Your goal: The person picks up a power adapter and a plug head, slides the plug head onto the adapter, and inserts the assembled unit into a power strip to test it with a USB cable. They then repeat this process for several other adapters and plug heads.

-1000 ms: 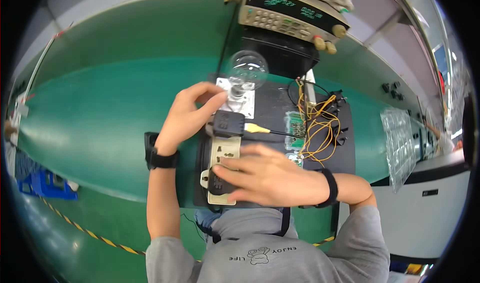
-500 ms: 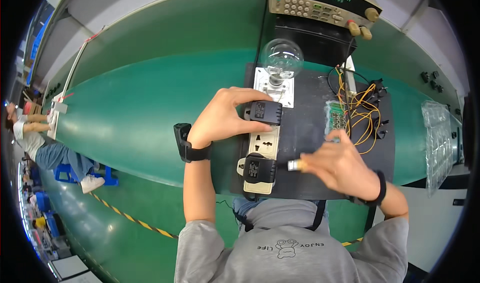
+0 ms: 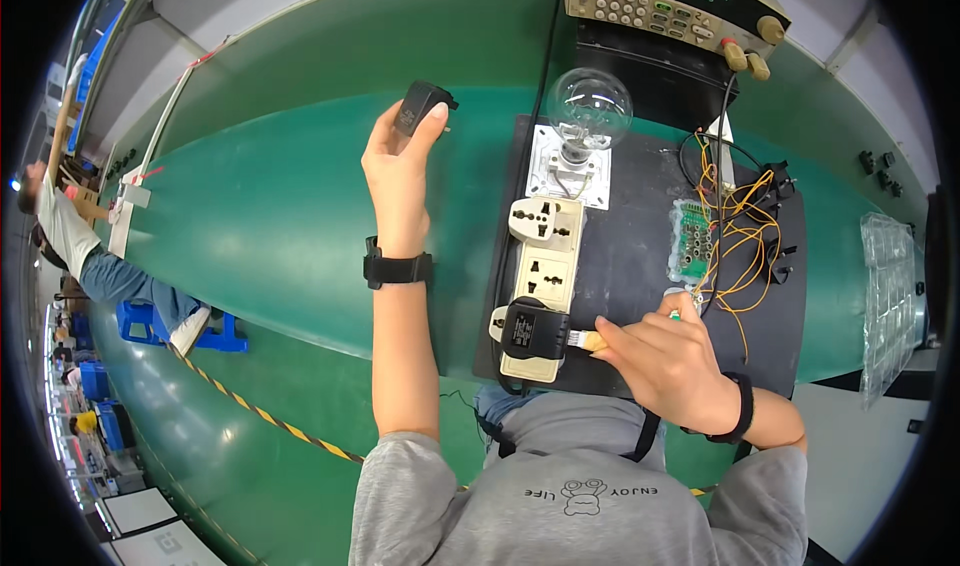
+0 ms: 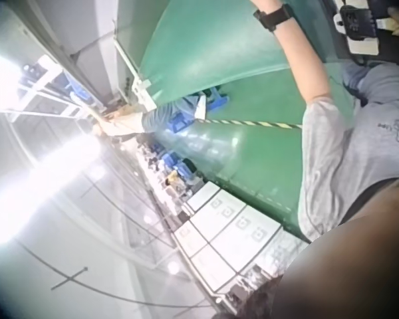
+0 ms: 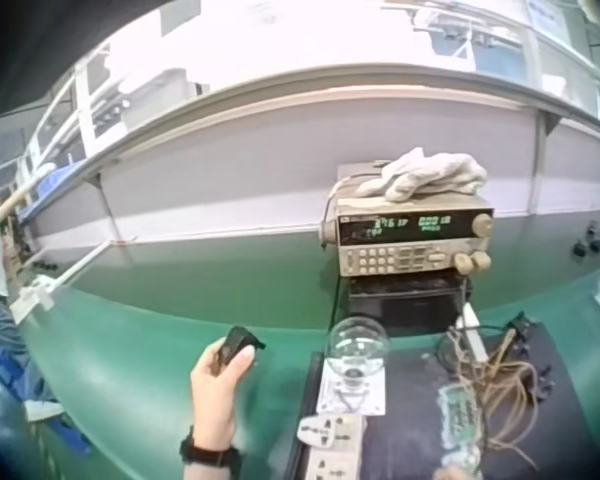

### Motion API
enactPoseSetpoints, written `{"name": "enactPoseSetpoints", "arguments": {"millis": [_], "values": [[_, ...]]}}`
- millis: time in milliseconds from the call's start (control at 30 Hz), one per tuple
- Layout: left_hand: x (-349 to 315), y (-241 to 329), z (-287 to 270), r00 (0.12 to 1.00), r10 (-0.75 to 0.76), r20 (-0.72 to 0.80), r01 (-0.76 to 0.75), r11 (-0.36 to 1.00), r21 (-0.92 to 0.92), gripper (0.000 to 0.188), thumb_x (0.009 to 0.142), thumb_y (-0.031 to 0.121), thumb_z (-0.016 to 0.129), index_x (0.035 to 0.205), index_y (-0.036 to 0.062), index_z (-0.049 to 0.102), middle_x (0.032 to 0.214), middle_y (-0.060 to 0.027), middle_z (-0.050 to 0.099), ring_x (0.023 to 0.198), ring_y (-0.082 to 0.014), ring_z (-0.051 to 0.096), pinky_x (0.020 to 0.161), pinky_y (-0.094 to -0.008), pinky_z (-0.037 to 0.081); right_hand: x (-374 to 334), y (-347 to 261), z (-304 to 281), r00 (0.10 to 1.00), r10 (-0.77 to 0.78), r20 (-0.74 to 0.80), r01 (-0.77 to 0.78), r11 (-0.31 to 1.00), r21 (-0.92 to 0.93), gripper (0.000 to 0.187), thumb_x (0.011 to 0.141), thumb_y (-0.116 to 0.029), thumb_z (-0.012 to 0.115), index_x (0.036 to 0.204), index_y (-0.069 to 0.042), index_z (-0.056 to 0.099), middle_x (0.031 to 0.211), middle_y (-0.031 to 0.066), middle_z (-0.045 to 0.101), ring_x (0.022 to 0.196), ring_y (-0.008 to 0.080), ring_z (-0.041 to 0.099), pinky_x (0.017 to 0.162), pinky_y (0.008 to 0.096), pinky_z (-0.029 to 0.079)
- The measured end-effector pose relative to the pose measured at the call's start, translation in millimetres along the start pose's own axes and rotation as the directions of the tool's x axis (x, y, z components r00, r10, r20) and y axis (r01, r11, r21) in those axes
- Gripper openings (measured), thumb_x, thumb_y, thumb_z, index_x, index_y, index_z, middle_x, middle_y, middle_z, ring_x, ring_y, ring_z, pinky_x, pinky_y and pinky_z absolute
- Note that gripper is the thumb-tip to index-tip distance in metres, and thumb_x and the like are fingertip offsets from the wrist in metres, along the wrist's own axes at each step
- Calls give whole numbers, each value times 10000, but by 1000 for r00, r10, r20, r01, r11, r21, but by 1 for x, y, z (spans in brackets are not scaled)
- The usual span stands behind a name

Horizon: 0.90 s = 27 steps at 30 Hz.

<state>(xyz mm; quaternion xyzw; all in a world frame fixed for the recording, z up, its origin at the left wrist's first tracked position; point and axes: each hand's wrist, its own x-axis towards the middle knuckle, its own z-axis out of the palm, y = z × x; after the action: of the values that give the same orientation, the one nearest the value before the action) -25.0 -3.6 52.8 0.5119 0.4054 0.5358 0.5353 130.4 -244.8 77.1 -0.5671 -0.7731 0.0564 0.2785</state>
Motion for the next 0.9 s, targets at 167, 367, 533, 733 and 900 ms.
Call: {"name": "enactPoseSetpoints", "arguments": {"millis": [167,367,533,733,900], "values": [[3,-14,0,999,-31,18,30,999,40,433,789,186,733,1123,-28,561,958,-54,623,855,-116,588,791,-247,453,5,-3,8,997,-64,-46,62,997,-34,287,708,-62,715,961,40,628,613,15,531,519,156,503,580,318,351],[11,-44,10,987,62,151,-92,976,196,437,793,223,734,1100,-33,557,957,-63,614,837,-126,581,771,-254,456,-6,15,-33,996,56,-71,-65,991,-116,360,720,-115,714,1052,-20,610,898,71,608,804,182,566,773,325,393],[32,-70,12,957,265,119,-279,727,628,415,771,232,744,1111,50,591,800,-10,553,734,-107,483,718,-260,433,-61,87,-110,804,513,-302,-594,716,-366,646,645,19,627,1267,-72,479,1255,122,503,1147,308,480,937,383,364],[73,-81,40,977,206,49,-198,808,555,475,806,160,705,1223,16,527,647,24,491,583,-92,413,642,-231,405,-104,134,-98,706,707,-32,-707,707,31,777,617,-99,791,1297,-57,419,1251,152,430,1153,313,455,971,341,393],[87,-86,53,925,368,91,-374,843,388,659,831,106,656,1392,36,318,891,-64,614,784,-114,553,735,-263,443,-100,136,-98,694,679,-240,-660,733,167,697,655,-76,749,1262,-48,407,1099,143,553,907,195,548,631,276,482]]}}
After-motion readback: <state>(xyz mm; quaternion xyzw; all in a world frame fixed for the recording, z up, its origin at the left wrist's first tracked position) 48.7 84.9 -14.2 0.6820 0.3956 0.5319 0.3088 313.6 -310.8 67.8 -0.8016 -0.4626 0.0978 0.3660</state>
